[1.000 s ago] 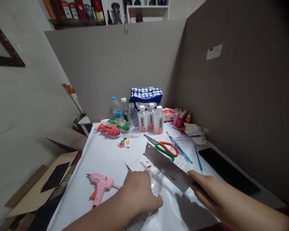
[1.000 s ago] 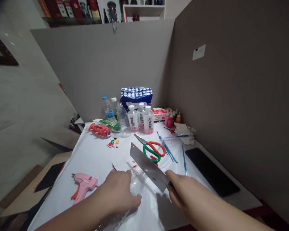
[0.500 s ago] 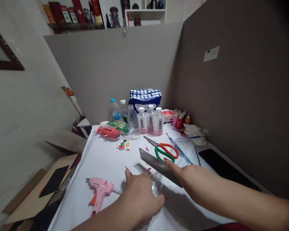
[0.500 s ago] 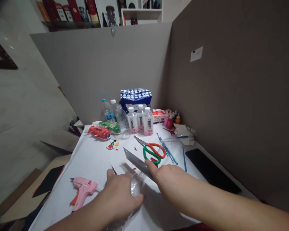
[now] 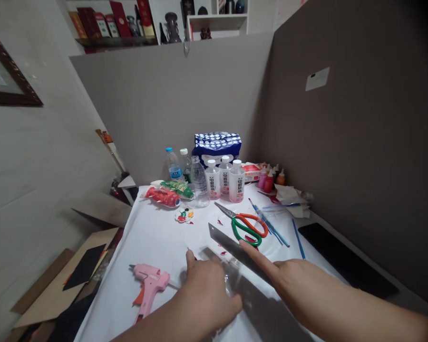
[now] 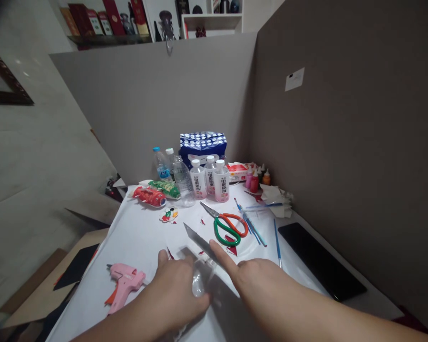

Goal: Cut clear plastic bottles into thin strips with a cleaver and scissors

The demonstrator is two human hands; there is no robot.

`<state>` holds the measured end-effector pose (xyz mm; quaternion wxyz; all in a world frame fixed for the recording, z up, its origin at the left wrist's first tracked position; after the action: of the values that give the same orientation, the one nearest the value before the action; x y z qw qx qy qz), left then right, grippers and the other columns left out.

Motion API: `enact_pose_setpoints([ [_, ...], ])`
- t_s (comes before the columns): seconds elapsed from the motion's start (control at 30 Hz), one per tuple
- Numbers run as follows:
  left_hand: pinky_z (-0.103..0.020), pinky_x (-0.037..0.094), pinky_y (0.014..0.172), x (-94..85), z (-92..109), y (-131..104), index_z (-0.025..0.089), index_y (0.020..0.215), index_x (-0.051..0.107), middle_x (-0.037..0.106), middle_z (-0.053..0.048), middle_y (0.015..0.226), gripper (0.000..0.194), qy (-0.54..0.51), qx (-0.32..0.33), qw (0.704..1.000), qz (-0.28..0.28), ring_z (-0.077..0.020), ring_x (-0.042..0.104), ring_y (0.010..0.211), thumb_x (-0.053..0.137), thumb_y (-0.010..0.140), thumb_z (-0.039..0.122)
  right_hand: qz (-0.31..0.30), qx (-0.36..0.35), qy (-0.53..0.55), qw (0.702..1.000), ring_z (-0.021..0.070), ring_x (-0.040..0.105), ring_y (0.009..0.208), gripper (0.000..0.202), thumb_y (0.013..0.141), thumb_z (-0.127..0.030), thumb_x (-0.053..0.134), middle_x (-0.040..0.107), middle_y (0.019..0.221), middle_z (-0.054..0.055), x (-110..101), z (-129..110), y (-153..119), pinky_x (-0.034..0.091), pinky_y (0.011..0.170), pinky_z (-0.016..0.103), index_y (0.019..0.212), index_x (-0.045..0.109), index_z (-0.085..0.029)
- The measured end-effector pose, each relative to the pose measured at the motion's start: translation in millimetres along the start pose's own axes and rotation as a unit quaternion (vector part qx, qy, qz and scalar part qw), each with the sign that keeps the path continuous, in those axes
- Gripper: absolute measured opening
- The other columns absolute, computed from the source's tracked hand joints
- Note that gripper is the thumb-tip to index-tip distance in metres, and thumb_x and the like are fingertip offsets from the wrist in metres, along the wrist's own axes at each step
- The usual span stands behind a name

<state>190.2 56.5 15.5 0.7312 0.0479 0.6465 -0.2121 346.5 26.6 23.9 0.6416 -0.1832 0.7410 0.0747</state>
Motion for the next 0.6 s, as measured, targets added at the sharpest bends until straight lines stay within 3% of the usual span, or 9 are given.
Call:
enact_pose_setpoints([
  [0.13, -0.057, 0.021, 0.107, -4.3, -1, 2, 0.017, 0.093, 0.069, 0.070, -0.011, 0.089, 0.053, -0.006, -0.028, 0.999, -0.023, -0.0347, 0.062, 0.094, 0.053, 0.067, 0.061, -0.032, -0.018, -0.040, 0.999, 0.0178, 0.053, 0.044, 0.108, 0.059, -0.002, 0.053, 0.067, 0.060, 0.003, -3, -6, 11, 0.018, 0.042, 0.026, 0.151, 0.000, -0.021],
  [0.27, -0.051, 0.031, 0.104, -6.7, -2, 5, 0.015, 0.095, 0.068, 0.070, -0.012, 0.082, 0.056, -0.004, -0.034, 0.998, -0.049, -0.0355, 0.060, 0.098, 0.060, 0.059, 0.057, -0.067, -0.046, -0.086, 0.993, 0.0195, 0.059, 0.052, 0.110, 0.057, 0.000, 0.053, 0.069, 0.066, 0.004, -21, -17, 31, 0.020, 0.045, 0.024, 0.151, 0.001, -0.022],
  [0.4, -0.053, 0.029, 0.104, -2.8, -8, 8, 0.016, 0.089, 0.067, 0.069, -0.012, 0.080, 0.049, -0.004, -0.051, 0.997, -0.057, -0.0343, 0.062, 0.093, 0.060, 0.060, 0.054, -0.067, -0.055, -0.097, 0.991, 0.0188, 0.060, 0.055, 0.108, 0.058, 0.003, 0.050, 0.071, 0.070, 0.005, -35, -32, 46, 0.023, 0.047, 0.023, 0.151, 0.002, -0.021],
  [0.47, -0.054, 0.027, 0.105, -1.2, -10, 8, 0.018, 0.087, 0.066, 0.069, -0.010, 0.081, 0.045, -0.016, -0.048, 0.998, -0.045, -0.0325, 0.063, 0.090, 0.059, 0.061, 0.054, -0.067, -0.047, -0.085, 0.993, 0.0204, 0.062, 0.058, 0.110, 0.057, 0.004, 0.049, 0.072, 0.073, 0.006, -27, -31, 41, 0.024, 0.046, 0.023, 0.151, -0.001, -0.020],
  [0.6, -0.051, 0.029, 0.104, -2.0, -11, 6, 0.020, 0.088, 0.064, 0.069, -0.009, 0.082, 0.049, -0.045, -0.040, 0.997, -0.048, -0.0314, 0.063, 0.091, 0.059, 0.060, 0.059, -0.096, 0.040, -0.017, 0.994, 0.0243, 0.062, 0.053, 0.116, 0.052, 0.000, 0.053, 0.070, 0.064, 0.002, 15, -1, 6, 0.026, 0.045, 0.025, 0.151, -0.002, -0.026],
])
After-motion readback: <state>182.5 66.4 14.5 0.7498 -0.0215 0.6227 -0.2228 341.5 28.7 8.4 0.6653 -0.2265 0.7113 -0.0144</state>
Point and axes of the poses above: each hand's wrist, its own y-axis towards the middle knuckle, its own x-axis out of the palm, z = x × y, the point moved 5 cm from there along y, towards the middle knuckle
